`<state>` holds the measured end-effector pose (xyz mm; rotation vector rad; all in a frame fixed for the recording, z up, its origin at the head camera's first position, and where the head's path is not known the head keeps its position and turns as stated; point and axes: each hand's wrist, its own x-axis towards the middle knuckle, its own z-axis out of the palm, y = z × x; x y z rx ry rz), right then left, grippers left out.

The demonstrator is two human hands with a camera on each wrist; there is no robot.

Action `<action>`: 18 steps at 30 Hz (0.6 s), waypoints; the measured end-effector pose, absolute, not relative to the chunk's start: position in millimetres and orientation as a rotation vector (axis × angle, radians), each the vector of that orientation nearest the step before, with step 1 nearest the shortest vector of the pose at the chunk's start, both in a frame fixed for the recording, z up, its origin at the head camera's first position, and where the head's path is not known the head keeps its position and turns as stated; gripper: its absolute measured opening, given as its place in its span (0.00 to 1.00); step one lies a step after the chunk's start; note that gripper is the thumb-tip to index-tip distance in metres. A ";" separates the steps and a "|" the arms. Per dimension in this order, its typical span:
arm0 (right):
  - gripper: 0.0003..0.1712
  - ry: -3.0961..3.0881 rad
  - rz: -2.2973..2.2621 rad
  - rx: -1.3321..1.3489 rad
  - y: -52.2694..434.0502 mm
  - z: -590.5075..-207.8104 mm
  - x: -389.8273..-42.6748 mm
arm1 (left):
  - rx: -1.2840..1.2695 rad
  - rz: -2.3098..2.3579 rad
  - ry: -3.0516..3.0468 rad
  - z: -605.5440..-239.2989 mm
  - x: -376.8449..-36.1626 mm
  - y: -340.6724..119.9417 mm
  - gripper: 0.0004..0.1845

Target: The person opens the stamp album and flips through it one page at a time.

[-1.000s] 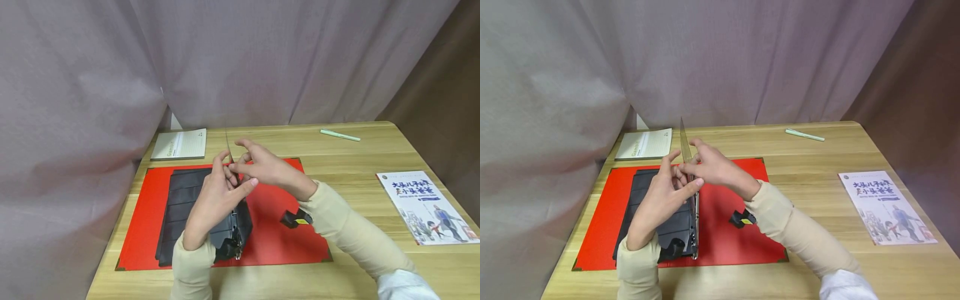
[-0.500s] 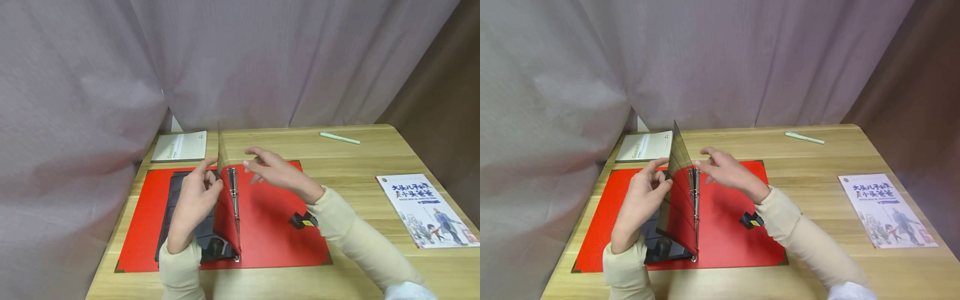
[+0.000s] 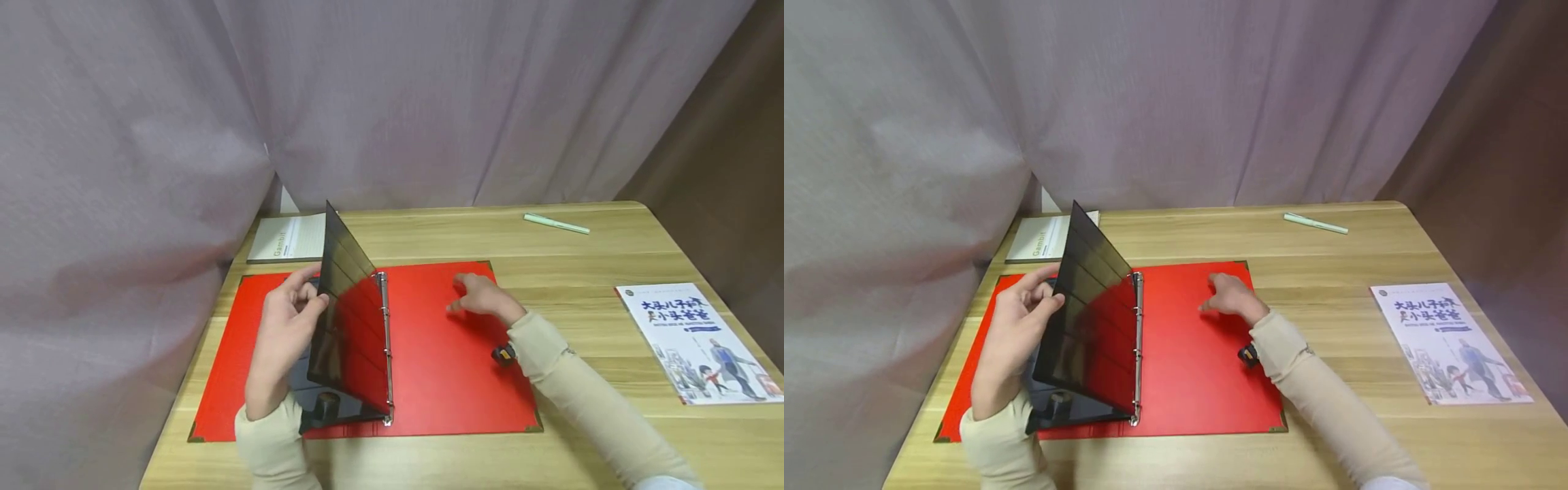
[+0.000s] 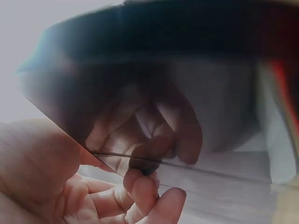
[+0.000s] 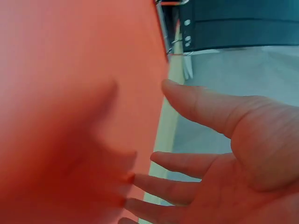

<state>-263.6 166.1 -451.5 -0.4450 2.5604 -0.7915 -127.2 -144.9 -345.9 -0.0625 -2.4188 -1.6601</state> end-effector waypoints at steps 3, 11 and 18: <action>0.45 2.586 -0.765 -0.432 168.4 -459.3 -266.4 | -0.001 -1.681 -2.410 -350.0 -123.9 -156.2 0.22; 0.51 2.633 -0.622 -0.370 171.1 -469.1 -269.2 | 0.133 -1.710 -2.433 -360.6 -117.9 -183.5 0.22; 0.55 2.646 -0.582 -0.344 173.6 -474.0 -273.6 | 0.177 -1.737 -2.406 -372.2 -116.3 -199.6 0.22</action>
